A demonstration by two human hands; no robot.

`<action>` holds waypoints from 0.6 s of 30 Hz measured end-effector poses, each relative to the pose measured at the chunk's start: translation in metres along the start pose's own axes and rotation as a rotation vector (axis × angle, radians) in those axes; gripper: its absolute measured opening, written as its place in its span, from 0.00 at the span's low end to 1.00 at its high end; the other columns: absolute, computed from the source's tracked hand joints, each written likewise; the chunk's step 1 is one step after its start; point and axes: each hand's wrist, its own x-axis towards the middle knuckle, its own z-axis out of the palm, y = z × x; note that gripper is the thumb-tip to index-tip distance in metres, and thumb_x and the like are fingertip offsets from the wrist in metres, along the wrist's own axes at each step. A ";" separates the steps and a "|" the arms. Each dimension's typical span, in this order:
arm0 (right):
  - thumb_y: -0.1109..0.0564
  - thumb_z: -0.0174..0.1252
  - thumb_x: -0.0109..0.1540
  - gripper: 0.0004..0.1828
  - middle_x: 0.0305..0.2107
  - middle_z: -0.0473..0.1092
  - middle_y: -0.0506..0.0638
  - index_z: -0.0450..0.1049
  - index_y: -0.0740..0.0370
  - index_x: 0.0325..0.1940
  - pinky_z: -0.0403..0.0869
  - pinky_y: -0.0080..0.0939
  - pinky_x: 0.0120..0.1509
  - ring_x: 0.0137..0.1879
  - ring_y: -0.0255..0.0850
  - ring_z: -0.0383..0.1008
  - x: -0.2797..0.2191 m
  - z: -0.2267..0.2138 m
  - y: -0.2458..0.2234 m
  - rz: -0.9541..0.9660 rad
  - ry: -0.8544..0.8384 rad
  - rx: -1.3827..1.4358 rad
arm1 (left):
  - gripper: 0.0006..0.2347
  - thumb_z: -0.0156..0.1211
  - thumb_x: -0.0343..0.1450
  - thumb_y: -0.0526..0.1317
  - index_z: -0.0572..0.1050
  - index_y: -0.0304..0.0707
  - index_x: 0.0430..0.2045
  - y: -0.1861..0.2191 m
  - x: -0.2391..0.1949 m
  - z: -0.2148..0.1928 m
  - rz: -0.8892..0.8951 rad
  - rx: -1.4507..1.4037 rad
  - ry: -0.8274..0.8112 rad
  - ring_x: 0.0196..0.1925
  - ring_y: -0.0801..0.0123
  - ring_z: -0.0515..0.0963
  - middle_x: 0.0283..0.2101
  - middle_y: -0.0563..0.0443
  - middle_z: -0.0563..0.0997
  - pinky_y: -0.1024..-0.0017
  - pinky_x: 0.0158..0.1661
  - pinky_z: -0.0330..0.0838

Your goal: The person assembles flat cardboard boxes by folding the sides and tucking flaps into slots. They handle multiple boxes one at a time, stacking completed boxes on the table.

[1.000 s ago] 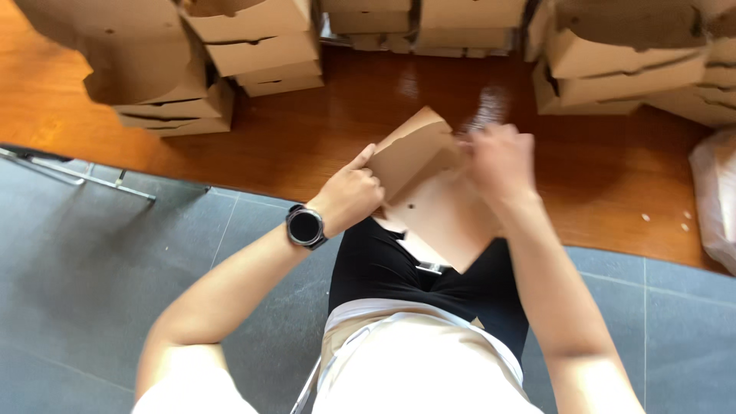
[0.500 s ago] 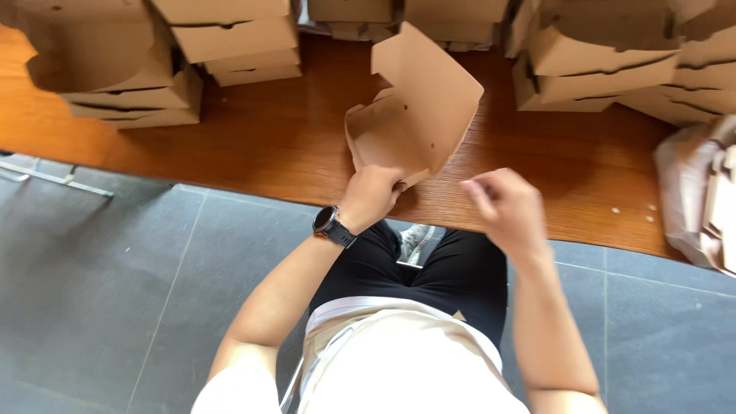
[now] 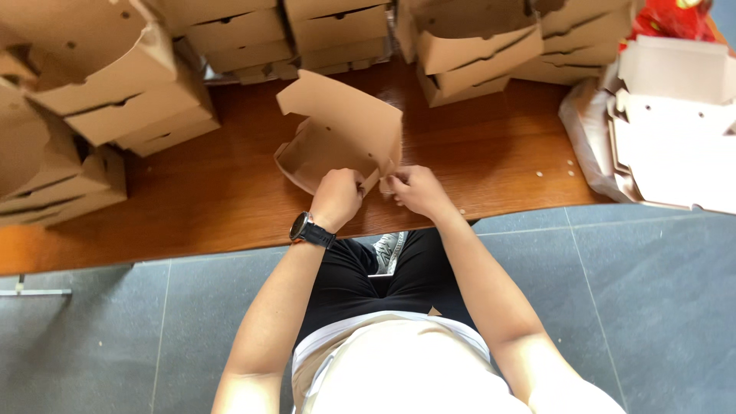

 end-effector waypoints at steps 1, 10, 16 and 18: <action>0.59 0.49 0.59 0.12 0.23 0.71 0.65 0.73 0.72 0.36 0.78 0.40 0.30 0.27 0.45 0.74 0.005 0.000 0.009 0.002 0.013 0.009 | 0.03 0.56 0.60 0.33 0.78 0.41 0.19 0.006 0.000 -0.001 0.011 0.008 -0.009 0.29 0.54 0.80 0.21 0.48 0.78 0.65 0.32 0.75; 0.60 0.54 0.56 0.10 0.19 0.70 0.62 0.73 0.73 0.30 0.78 0.41 0.27 0.21 0.44 0.74 0.026 0.002 0.045 -0.009 0.017 0.236 | 0.11 0.49 0.65 0.39 0.77 0.28 0.28 0.057 -0.004 -0.040 -0.059 -0.142 -0.185 0.38 0.45 0.78 0.29 0.36 0.79 0.57 0.37 0.73; 0.61 0.55 0.56 0.09 0.17 0.70 0.60 0.73 0.73 0.29 0.78 0.38 0.26 0.20 0.41 0.73 0.023 0.004 0.031 -0.019 0.005 0.275 | 0.17 0.46 0.67 0.40 0.71 0.30 0.46 0.029 0.006 -0.021 -0.116 -0.312 -0.269 0.52 0.44 0.71 0.46 0.34 0.75 0.57 0.51 0.64; 0.61 0.55 0.56 0.09 0.16 0.70 0.60 0.74 0.74 0.31 0.78 0.36 0.26 0.19 0.39 0.72 0.026 0.007 0.034 -0.019 0.003 0.247 | 0.18 0.51 0.64 0.37 0.70 0.33 0.48 0.020 0.005 -0.006 -0.118 -0.300 -0.279 0.55 0.47 0.69 0.49 0.37 0.74 0.58 0.54 0.62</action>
